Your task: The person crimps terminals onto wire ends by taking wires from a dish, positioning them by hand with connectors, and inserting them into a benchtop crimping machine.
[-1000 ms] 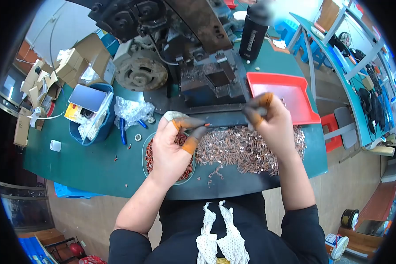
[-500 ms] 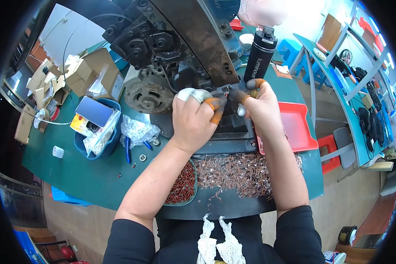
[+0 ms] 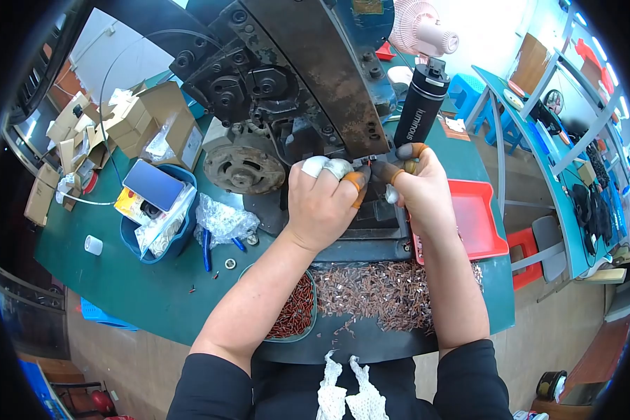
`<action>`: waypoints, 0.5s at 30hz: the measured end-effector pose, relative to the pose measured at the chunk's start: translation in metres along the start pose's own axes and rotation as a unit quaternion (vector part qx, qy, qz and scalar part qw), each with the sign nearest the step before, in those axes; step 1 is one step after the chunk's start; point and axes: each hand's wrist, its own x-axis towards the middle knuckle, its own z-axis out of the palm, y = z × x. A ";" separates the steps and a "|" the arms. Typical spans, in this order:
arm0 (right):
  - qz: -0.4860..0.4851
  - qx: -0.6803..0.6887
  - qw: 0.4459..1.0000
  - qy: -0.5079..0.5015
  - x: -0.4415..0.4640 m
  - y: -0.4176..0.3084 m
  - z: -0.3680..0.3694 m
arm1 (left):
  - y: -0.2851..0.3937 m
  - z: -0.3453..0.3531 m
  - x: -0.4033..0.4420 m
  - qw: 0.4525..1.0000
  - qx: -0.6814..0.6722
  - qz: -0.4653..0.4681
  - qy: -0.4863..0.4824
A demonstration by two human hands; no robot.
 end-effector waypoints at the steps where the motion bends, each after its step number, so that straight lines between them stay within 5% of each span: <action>1: -0.002 0.004 1.000 0.001 0.000 0.001 0.000 | 0.001 -0.001 0.000 1.000 0.001 -0.001 -0.010; 15: -0.004 0.026 1.000 0.003 -0.005 -0.001 0.002 | 0.003 -0.001 0.003 1.000 0.007 -0.011 -0.010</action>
